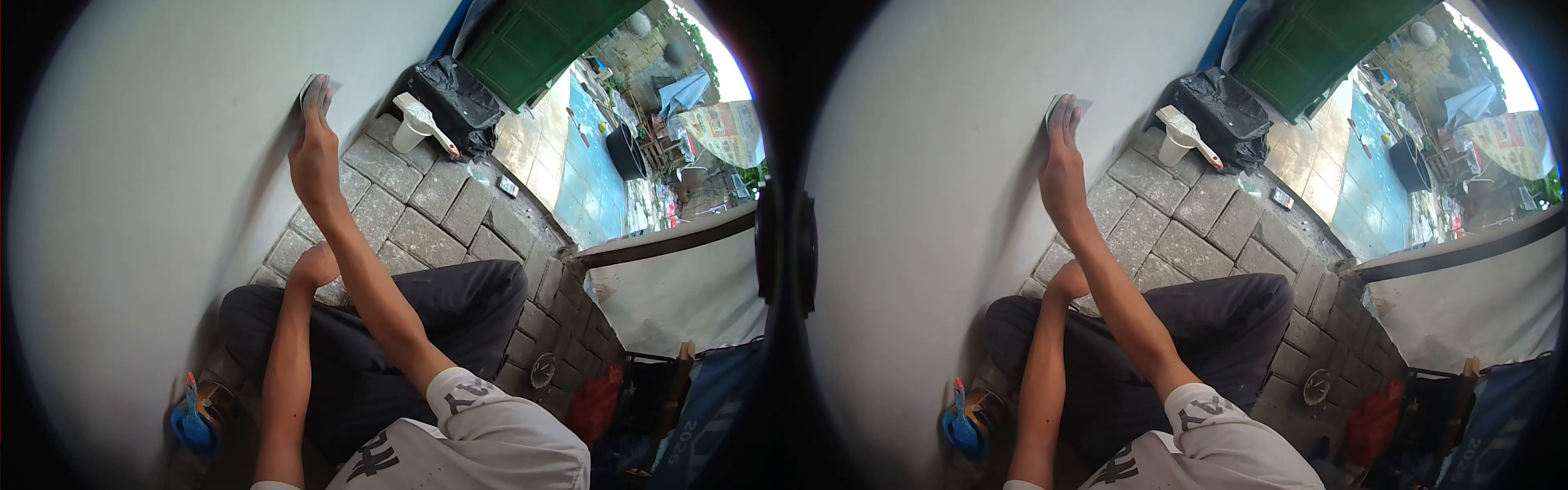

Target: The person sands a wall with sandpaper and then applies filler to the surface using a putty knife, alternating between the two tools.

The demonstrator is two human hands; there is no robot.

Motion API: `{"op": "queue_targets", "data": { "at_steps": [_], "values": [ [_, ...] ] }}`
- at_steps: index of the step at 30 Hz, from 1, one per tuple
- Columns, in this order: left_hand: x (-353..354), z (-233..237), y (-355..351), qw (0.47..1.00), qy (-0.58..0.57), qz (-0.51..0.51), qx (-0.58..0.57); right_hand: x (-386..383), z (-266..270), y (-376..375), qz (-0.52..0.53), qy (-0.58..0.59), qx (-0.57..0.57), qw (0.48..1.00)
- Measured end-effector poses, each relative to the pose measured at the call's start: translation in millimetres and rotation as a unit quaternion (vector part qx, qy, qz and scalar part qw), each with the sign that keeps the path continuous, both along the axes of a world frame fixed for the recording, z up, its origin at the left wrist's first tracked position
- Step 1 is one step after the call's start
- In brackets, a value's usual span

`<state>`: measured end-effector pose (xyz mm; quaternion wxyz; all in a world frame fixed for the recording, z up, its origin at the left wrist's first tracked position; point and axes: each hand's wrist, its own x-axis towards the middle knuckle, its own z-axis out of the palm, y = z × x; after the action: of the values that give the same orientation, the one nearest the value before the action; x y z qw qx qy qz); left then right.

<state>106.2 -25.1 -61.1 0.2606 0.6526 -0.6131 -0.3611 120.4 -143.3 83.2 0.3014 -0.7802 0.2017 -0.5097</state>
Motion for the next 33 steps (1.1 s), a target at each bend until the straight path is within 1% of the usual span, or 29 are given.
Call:
{"op": "queue_targets", "data": {
  "at_steps": [1, 2, 3, 5, 6, 7, 9, 10, 12, 13, 15, 18, 19, 20, 21, 23, 24, 26, 27, 28, 29, 30, 31, 32, 33],
  "values": [
    [-3, -3, 2, 1.0, -0.001, -0.003, 0.002, 0, -1, -4, -0.025, 0.002, 0.019, 0.999],
    [-5, -6, 2, 1.0, 0.002, 0.024, 0.001, 1, -1, -9, -0.05, 0.001, 0.036, 0.998],
    [-4, -4, 1, 0.999, 0.004, 0.052, 0.001, 0, 3, -7, -0.052, -0.003, 0.036, 0.998],
    [-3, -1, 1, 0.999, 0.012, 0.05, -0.019, -3, 7, 3, -0.012, -0.017, 0.003, 1.0],
    [-5, 1, 2, 0.998, 0.023, 0.049, -0.039, -3, 5, 1, -0.014, -0.016, 0.006, 1.0],
    [-5, -5, 2, 0.998, 0.024, 0.046, -0.037, -4, 3, -4, -0.02, -0.012, -0.007, 1.0],
    [0, -23, -2, 0.999, 0.023, 0.042, 0.014, -1, -4, -17, -0.052, 0.013, -0.015, 0.998],
    [2, -30, -3, 0.999, 0.02, 0.04, 0.014, -3, 1, -14, -0.054, 0.01, -0.015, 0.998],
    [3, -37, -1, 0.998, -0.031, 0.048, 0.012, -8, 7, -5, -0.041, 0.013, -0.013, 0.999],
    [2, -38, -1, 0.998, -0.03, 0.047, 0.013, -9, 7, -4, -0.034, 0.023, -0.048, 0.998],
    [0, -39, -2, 0.998, -0.003, 0.057, 0.002, -9, 0, -14, -0.044, 0.031, -0.038, 0.998],
    [5, -42, 1, 0.998, -0.033, 0.044, 0.02, -9, -6, -17, -0.077, 0.036, -0.019, 0.996],
    [4, -42, 5, 0.998, -0.035, 0.042, 0.03, -10, -4, -11, -0.056, 0.021, -0.04, 0.997],
    [2, -43, 4, 0.999, -0.015, 0.041, -0.006, -9, 0, -6, -0.034, 0.005, -0.064, 0.997],
    [2, -43, 2, 0.998, 0.006, 0.039, -0.042, -11, 4, -2, -0.014, -0.006, -0.053, 0.998],
    [6, -54, 0, 1.0, -0.007, 0.029, -0.009, -7, -13, -17, -0.034, -0.003, -0.02, 0.999],
    [8, -52, -2, 0.999, -0.019, 0.023, 0.015, -7, -11, -20, -0.052, 0.0, 0.003, 0.999],
    [7, -48, 0, 1.0, -0.018, 0.015, 0.019, -7, -11, -16, -0.064, 0.014, -0.007, 0.998],
    [1, -31, 1, 0.999, 0.0, 0.033, -0.041, -9, -5, -5, -0.017, 0.002, -0.017, 1.0],
    [-3, -24, 3, 0.994, 0.02, 0.051, -0.099, -10, 0, 3, 0.031, -0.008, -0.026, 0.999],
    [-2, -27, 3, 0.994, 0.021, 0.051, -0.096, -14, 7, 6, 0.046, 0.007, -0.055, 0.997],
    [1, -34, 1, 0.998, 0.016, 0.043, -0.053, -16, 2, 1, 0.046, 0.007, -0.052, 0.998],
    [3, -36, 0, 0.999, 0.01, 0.036, -0.01, -16, -6, -8, 0.022, 0.014, -0.053, 0.998],
    [7, -36, -2, 0.999, 0.007, 0.036, -0.008, -13, -13, -16, -0.002, 0.019, -0.057, 0.998],
    [11, -31, -5, 0.998, 0.0, 0.013, 0.063, -9, -11, -19, -0.039, -0.005, -0.031, 0.999]
  ]
}}
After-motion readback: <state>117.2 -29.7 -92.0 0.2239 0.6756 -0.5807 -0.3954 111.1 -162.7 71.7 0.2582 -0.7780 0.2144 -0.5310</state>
